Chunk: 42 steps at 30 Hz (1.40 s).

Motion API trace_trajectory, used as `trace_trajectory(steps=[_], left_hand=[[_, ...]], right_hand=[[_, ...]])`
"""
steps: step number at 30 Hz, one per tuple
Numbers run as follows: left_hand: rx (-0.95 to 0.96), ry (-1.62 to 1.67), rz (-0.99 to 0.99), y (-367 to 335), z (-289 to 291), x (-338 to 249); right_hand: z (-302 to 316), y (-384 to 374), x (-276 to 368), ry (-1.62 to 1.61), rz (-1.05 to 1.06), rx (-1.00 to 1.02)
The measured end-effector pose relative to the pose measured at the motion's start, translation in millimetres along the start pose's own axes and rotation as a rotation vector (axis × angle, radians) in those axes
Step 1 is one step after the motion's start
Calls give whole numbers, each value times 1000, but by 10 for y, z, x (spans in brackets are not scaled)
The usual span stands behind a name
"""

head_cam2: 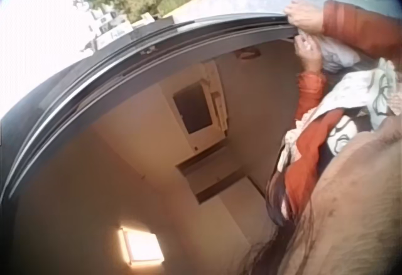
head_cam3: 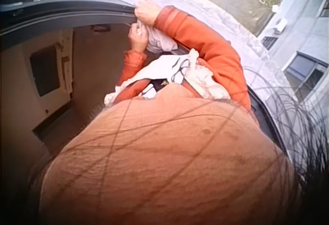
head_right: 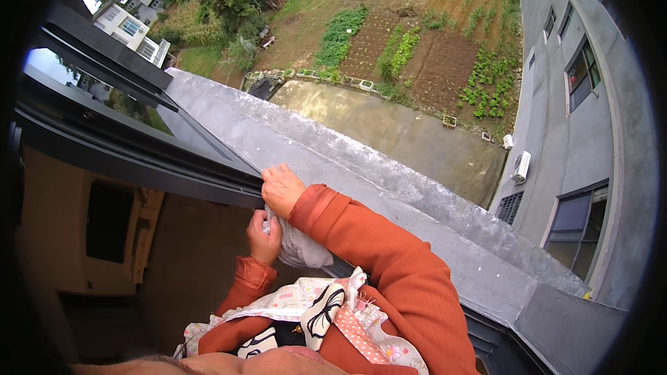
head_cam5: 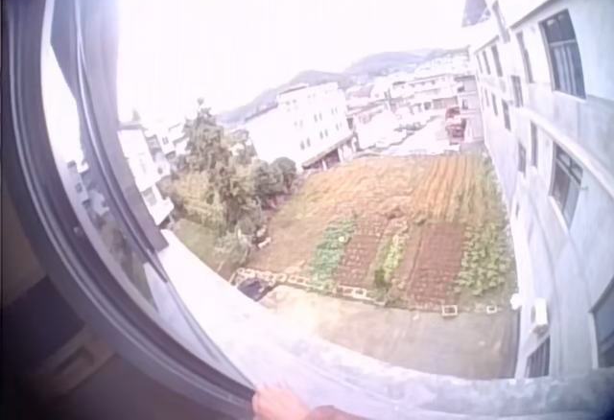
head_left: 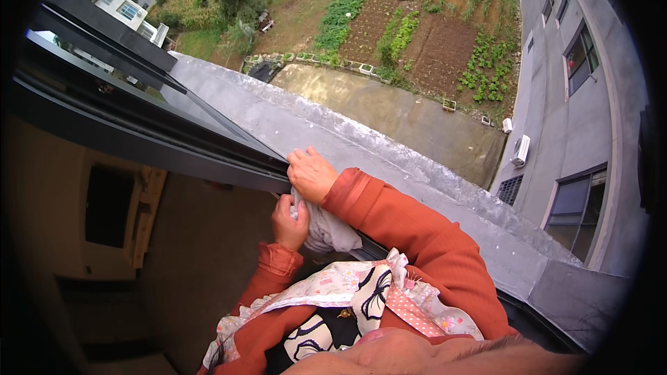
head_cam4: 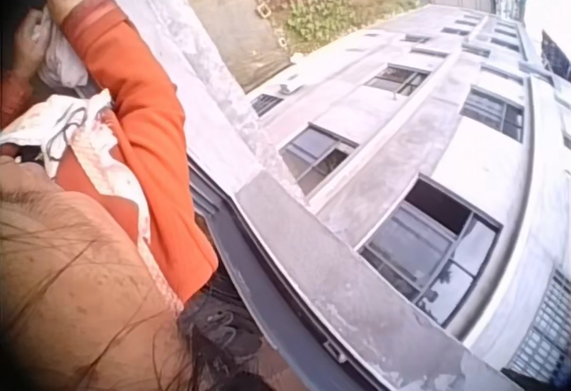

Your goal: The person wipes the exterior window frame and sill with a cloth, moving along the frame and repeatedly rubbing the same areas. The person then closes the window and continues wiping the interior frame and sill.

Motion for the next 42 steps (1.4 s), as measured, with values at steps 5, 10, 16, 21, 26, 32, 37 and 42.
trace_trajectory(steps=[5, 10, 16, 21, 26, 32, 37, 42], left_hand=[[66, -13, -9, -33, 13, -146], [130, 41, 66, 4, -14, -160], [160, -26, 15, 109, -53, -266], [129, 8, 15, 90, -109, -209], [59, 30, -5, -14, -55, -230], [144, -18, 32, -66, -167, -70], [112, 3, -14, 47, -96, -151], [112, 39, 9, 51, -159, -91]], right_hand=[[-32, -3, 7, -2, 35, 7], [-41, 37, 20, 54, 53, 18], [43, 173, 44, 37, 68, 112], [56, 216, 59, 144, 32, 24], [-87, 104, 10, 41, -39, -103], [-124, 74, -78, 2, -11, -2], [-92, 171, -22, -4, 17, 99], [-98, 207, -10, 103, 0, -10]])
Point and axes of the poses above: each hand's wrist, its own y-axis away from the middle knuckle, its own z-axis out of the back of the hand, x = y × z, the point moved 10 cm from there along -y, towards the middle knuckle, and after that the axes turned 3 degrees about -y, right-handed, at the moved point
